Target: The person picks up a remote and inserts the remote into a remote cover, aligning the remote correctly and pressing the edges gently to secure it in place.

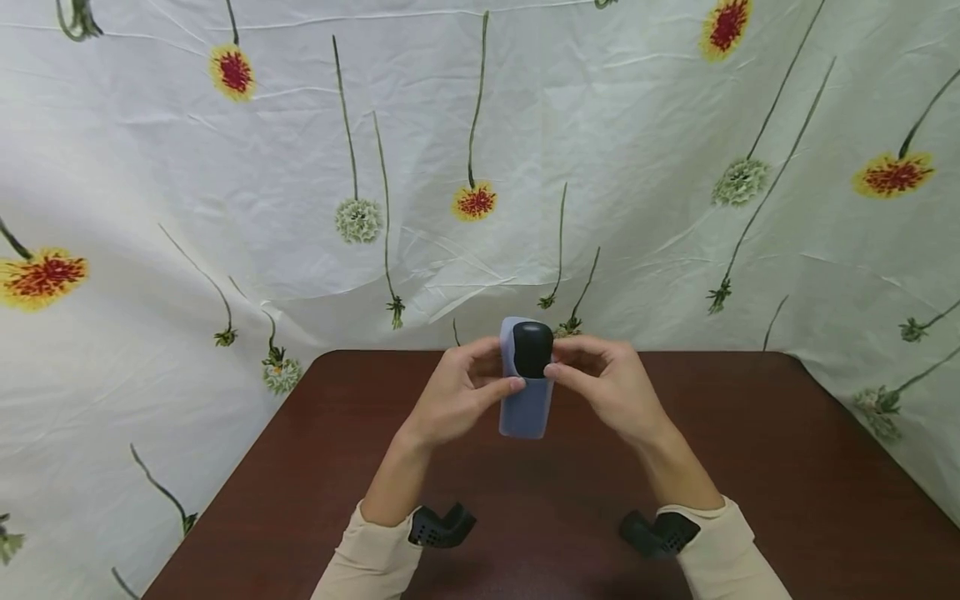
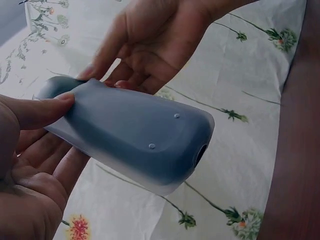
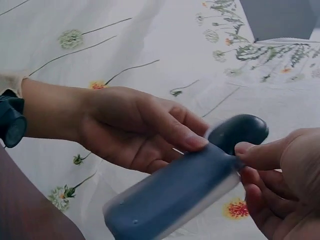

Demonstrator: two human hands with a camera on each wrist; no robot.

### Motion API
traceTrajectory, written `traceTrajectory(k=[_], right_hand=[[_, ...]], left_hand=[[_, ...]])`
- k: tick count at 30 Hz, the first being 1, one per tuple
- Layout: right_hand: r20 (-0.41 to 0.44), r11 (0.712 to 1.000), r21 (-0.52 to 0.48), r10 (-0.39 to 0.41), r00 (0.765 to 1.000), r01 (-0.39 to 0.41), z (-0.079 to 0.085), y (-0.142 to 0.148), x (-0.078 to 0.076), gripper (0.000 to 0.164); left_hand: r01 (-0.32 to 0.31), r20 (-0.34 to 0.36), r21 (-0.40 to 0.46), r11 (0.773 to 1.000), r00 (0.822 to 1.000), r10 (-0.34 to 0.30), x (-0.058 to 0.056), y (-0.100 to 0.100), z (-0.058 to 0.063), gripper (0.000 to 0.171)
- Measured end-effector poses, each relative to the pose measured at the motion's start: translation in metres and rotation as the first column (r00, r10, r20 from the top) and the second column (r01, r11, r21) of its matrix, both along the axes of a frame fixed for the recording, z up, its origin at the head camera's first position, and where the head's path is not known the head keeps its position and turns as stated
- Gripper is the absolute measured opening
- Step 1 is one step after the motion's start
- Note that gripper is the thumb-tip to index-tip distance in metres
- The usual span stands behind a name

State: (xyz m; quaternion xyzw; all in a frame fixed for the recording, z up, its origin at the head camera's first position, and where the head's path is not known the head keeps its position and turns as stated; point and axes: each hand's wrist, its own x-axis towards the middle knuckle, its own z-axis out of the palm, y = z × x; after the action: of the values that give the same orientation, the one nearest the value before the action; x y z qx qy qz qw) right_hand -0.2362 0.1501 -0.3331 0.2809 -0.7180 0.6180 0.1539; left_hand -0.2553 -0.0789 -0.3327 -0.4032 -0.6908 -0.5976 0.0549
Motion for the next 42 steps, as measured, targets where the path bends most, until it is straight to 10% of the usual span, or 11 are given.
traceTrajectory(k=[5,9,21,25,30,37,42], right_hand=[[0.021,0.999,-0.02,0.033,0.999,-0.032,0.001,0.004,-0.001,0.023],[-0.17,0.985,0.117,-0.105,0.98,0.126,-0.003,0.0,-0.002,0.019],[-0.649,0.807,0.154,-0.353,0.674,0.571,-0.014,-0.011,-0.011,0.015],[-0.656,0.797,0.074,-0.413,0.631,0.599,-0.014,-0.015,-0.012,0.015],[-0.536,0.841,-0.034,-0.472,0.7,0.541,-0.011,-0.017,-0.01,0.016],[-0.165,0.955,-0.034,-0.296,0.941,0.294,-0.009,-0.015,-0.003,0.011],[-0.004,0.977,-0.083,-0.197,0.98,0.196,-0.006,-0.012,-0.001,0.016]], left_hand=[[0.001,-0.023,-0.016,1.0,1.0,-0.001,0.001,0.002,0.001,0.04],[-0.03,-0.053,-0.041,0.999,0.998,0.028,0.001,0.005,-0.001,0.04],[-0.119,-0.141,-0.093,0.989,0.984,0.105,0.003,0.012,-0.004,0.041],[-0.128,-0.171,-0.088,0.988,0.979,0.112,0.004,0.012,-0.004,0.041],[-0.167,-0.189,-0.068,0.984,0.97,0.151,0.004,0.012,-0.003,0.039],[-0.213,-0.181,-0.062,0.975,0.963,0.199,0.006,0.012,-0.001,0.04],[-0.152,-0.128,-0.051,0.987,0.981,0.144,0.007,0.01,0.0,0.042]])
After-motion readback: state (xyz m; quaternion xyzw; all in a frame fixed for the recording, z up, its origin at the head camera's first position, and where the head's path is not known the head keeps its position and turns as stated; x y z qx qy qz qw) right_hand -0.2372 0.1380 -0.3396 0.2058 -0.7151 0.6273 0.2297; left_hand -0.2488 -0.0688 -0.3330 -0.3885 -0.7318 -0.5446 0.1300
